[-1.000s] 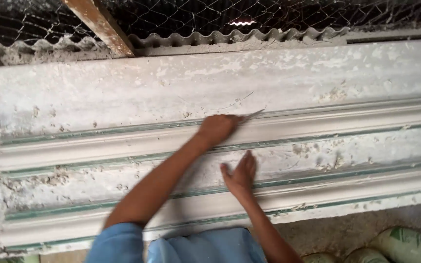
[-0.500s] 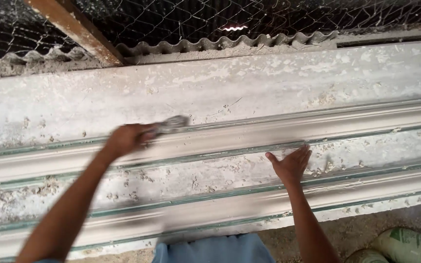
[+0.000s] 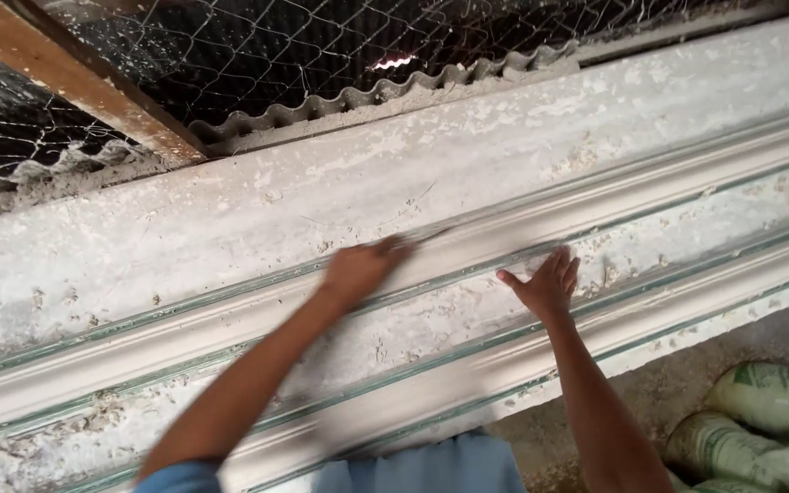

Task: The person is cleaning a long, white decorative mold by first scraping off excess material with a putty knife and then brushing away the dust with a hand brush.

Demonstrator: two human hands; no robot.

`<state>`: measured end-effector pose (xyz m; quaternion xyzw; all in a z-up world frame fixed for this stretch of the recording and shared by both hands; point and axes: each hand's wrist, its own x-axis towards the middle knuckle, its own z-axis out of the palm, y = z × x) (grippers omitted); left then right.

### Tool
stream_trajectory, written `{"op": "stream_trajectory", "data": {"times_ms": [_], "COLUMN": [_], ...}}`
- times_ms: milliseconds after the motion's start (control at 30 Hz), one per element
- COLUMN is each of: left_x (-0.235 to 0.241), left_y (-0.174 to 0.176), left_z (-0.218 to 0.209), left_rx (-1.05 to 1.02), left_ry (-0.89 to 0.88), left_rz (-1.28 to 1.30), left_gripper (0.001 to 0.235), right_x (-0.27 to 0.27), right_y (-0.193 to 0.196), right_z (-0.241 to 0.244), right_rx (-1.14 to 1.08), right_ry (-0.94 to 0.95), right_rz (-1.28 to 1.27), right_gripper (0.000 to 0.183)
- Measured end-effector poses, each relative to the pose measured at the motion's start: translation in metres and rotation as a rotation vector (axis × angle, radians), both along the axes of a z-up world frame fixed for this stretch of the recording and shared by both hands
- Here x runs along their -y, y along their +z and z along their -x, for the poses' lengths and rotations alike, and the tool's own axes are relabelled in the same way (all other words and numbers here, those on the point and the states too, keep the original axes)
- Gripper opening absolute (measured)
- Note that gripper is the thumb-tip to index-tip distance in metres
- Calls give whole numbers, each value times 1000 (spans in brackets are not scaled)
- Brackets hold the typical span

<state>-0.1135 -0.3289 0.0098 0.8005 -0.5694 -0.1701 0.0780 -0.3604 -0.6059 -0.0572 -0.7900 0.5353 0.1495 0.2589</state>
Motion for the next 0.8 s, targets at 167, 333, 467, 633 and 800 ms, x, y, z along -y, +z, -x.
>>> {"op": "stream_trajectory", "data": {"times_ms": [167, 333, 467, 633, 800], "left_x": [-152, -183, -33, 252, 433], "left_y": [60, 35, 17, -101, -132], "left_z": [-26, -27, 14, 98, 169], "left_rx": [266, 493, 426, 318, 278], "left_ry": [-129, -168, -197, -226, -166], "left_rz": [-264, -387, -79, 193, 168], "left_gripper": [55, 69, 65, 41, 47], "right_x": [-4, 2, 6, 16, 41], "right_y": [1, -24, -34, -61, -10], "right_z": [5, 11, 13, 18, 31], "right_rx": [37, 71, 89, 59, 23], "right_ry": [1, 51, 92, 152, 297], "right_rz": [-4, 52, 110, 188, 44], "right_gripper": [133, 134, 131, 129, 123]}}
